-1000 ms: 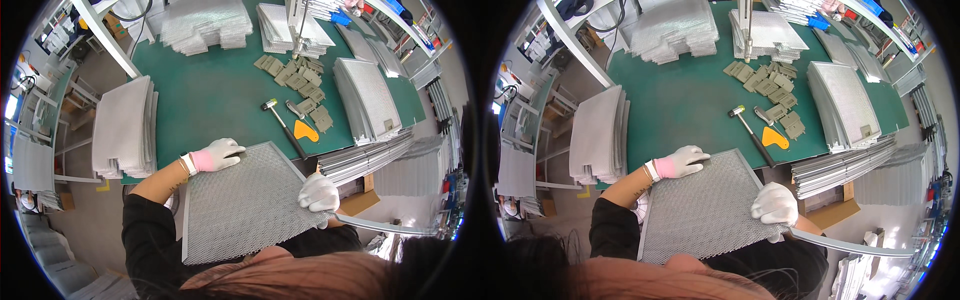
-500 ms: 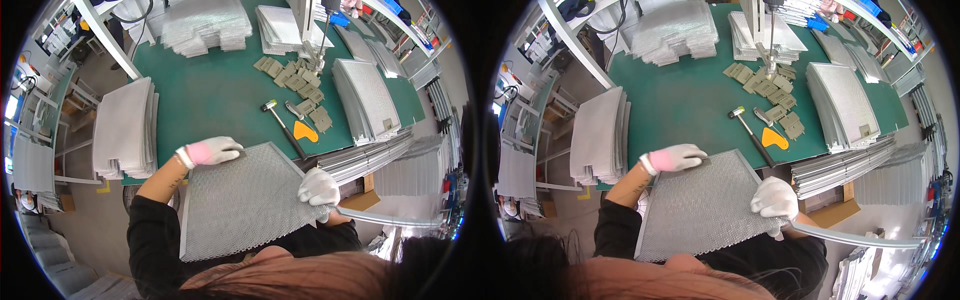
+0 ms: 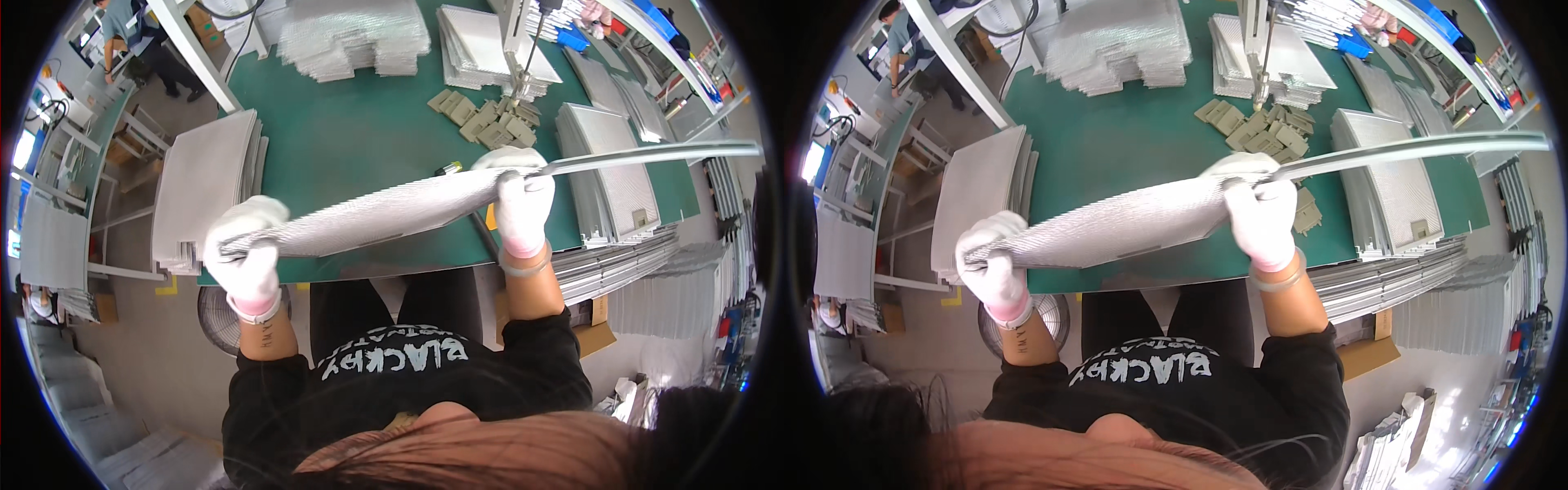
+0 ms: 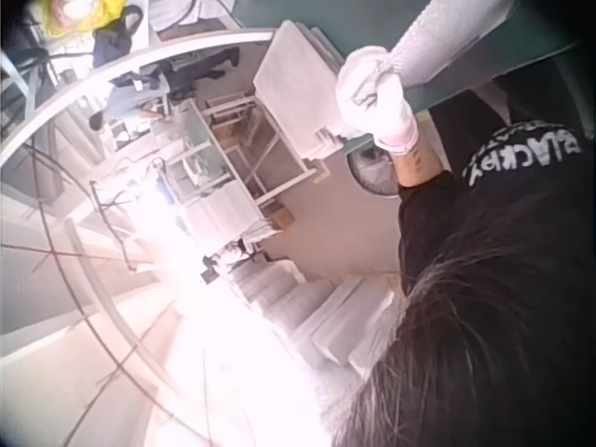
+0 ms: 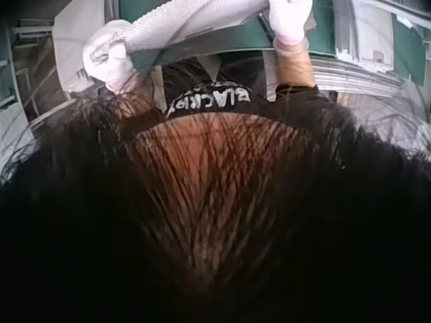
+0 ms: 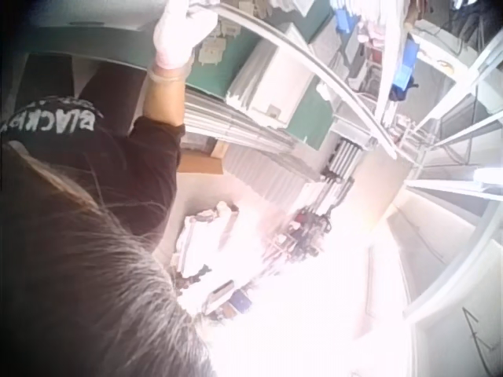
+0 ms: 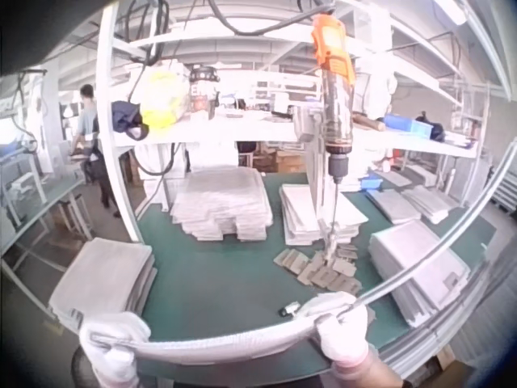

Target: Manually assembling metal frames onto mesh air filters using a power drill and a hammer.

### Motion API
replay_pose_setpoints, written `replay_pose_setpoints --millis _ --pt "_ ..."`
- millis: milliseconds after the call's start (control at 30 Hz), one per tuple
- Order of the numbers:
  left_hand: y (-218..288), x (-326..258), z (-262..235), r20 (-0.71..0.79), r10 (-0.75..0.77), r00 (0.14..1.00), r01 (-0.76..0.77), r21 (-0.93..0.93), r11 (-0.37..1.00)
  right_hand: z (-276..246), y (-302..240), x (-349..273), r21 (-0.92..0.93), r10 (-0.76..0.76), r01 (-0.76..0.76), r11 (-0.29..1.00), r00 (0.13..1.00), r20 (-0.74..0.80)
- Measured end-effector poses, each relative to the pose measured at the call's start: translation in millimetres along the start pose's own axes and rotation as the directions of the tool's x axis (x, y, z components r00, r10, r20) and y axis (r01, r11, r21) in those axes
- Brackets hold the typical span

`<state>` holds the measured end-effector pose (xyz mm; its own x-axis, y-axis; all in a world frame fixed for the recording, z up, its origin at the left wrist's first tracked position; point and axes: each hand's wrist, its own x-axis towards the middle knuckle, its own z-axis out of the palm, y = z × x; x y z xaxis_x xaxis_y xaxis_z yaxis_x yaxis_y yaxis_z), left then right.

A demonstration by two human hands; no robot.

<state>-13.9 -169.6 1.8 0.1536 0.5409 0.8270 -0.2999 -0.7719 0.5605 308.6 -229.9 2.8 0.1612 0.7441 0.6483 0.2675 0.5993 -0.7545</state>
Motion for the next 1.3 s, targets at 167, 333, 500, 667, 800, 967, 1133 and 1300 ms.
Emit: replay_pose_setpoints --millis 167,333,500,667,800,967,1133,1300 --pt "-3.6 -7.2 14.1 -0.103 -0.117 0.988 0.118 0.004 0.993 4.8 18.3 -7.1 0.201 -0.008 0.034 0.979 0.992 -0.127" --pt "-2.5 -4.8 3.0 0.056 -0.053 0.997 0.05 0.054 0.997 3.2 21.9 -7.6 0.327 -0.109 0.105 0.939 0.994 -0.005" --pt "-7.1 -14.9 -4.6 0.043 -0.047 0.998 0.046 0.043 0.998 1.4 24.3 -11.2 0.311 -0.207 0.176 0.934 0.976 0.07" --pt "-24.2 -22.2 -0.4 -0.136 0.006 0.991 -0.011 -0.035 0.999 24.5 6.1 -4.8 0.208 0.032 0.038 0.977 0.946 -0.323" --pt "-23.6 -18.6 -10.2 -0.148 -0.166 0.975 0.183 0.113 0.977 25.4 2.4 14.6 0.201 -0.077 0.131 0.971 0.963 -0.259" --pt "-29.0 -24.8 -15.0 -0.195 -0.248 0.949 0.274 0.121 0.954 -19.9 -32.9 49.3 -0.348 -0.223 0.323 0.88 0.929 0.296" --pt "-20.9 -29.1 -20.4 -0.124 -0.326 0.937 0.339 0.106 0.935 -25.8 -68.9 86.1 -0.231 -0.206 0.474 0.85 0.701 0.683" --pt "27.7 8.2 -18.2 0.067 -0.531 0.845 0.499 0.259 0.827 -11.6 -89.4 97.7 -0.193 -0.203 0.655 0.731 0.479 0.854"
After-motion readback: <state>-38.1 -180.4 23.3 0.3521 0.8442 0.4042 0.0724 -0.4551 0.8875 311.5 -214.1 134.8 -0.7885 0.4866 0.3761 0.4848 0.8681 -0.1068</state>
